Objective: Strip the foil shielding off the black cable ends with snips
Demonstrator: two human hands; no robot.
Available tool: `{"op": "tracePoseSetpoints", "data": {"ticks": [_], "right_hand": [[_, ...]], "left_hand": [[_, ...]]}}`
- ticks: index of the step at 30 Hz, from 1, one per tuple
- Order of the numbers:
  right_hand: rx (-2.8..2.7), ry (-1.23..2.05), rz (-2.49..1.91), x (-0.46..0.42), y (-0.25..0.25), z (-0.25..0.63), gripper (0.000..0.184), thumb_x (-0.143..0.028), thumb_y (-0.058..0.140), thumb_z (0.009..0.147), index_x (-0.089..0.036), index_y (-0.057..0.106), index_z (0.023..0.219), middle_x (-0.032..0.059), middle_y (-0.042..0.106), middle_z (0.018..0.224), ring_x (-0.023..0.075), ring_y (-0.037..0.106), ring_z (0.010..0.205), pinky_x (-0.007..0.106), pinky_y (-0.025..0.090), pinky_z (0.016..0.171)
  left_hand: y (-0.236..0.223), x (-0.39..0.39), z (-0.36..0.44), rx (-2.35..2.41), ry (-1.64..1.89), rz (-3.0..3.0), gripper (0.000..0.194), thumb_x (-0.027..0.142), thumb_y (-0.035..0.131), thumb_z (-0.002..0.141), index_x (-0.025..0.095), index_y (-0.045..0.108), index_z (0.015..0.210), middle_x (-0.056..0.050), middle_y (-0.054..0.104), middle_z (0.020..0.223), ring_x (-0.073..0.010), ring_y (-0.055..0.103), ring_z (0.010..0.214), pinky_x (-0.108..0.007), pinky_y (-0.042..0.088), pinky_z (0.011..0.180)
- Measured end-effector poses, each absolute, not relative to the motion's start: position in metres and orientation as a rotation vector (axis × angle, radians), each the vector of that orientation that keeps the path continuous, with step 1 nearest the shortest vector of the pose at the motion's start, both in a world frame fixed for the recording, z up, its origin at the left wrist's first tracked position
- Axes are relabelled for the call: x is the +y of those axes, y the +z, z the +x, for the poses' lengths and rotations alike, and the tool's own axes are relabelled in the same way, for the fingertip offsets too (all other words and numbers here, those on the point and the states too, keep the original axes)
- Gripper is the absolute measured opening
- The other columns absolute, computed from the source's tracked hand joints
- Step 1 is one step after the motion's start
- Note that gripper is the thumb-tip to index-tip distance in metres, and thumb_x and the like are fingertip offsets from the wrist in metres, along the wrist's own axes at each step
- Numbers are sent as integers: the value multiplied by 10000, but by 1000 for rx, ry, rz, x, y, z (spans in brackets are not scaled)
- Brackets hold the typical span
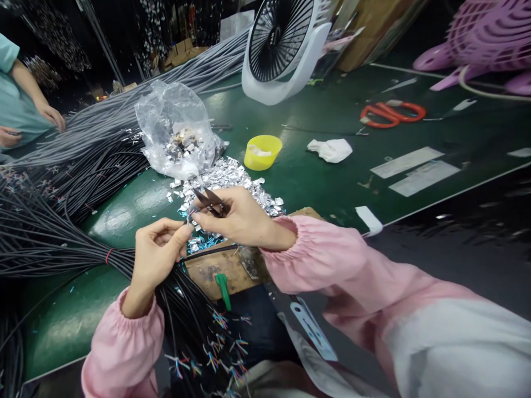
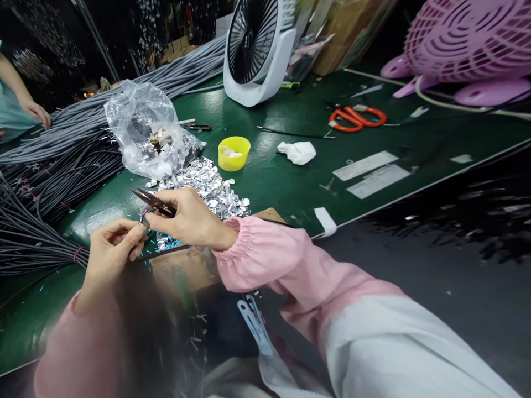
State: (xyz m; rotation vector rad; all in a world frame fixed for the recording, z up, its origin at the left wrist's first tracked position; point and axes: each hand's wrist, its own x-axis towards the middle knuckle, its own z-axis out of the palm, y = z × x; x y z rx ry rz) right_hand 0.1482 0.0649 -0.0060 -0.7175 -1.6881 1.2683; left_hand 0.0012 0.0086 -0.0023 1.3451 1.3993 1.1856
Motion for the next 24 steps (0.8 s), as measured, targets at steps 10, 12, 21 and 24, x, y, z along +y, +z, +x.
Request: {"op": "tracePoseSetpoints", "data": {"ticks": [10, 12, 21, 24], "right_hand": [[-1561, 1737, -747, 69, 0, 147, 106, -197, 574, 654, -126, 552, 578, -70, 465, 437, 30, 373, 409, 191, 257, 408], [-1501, 1701, -719, 69, 0, 148, 128, -239, 597, 652, -120, 573, 611, -68, 462, 441, 40, 385, 431, 194, 273, 422], [-1648, 1377, -739, 63, 4, 156, 165, -261, 648, 646, -116, 582, 690, -33, 484, 577, 46, 366, 502, 200, 279, 460], [-1740, 1264, -811, 65, 3, 156, 266, -316, 622, 693, -143, 478, 551, -53, 357, 526, 43, 295, 499, 205, 221, 445]], "left_hand": [[-15, 0, 2, 1396, 1608, 1931, 140, 104, 696, 689, 163, 590, 619, 48, 532, 562, -56, 466, 533, -172, 370, 494], [-15, -2, 4, 1475, 1665, 2094, 149, 69, 686, 689, 162, 587, 626, 51, 534, 559, -58, 467, 539, -181, 366, 507], [-14, -5, 6, 1704, 1576, 2385, 153, 71, 659, 720, 164, 568, 641, 49, 510, 553, -53, 434, 493, -188, 340, 475], [-20, -4, 7, 1729, 1561, 2522, 173, 60, 640, 725, 173, 562, 620, 48, 468, 521, -60, 418, 466, -201, 323, 461]]}}
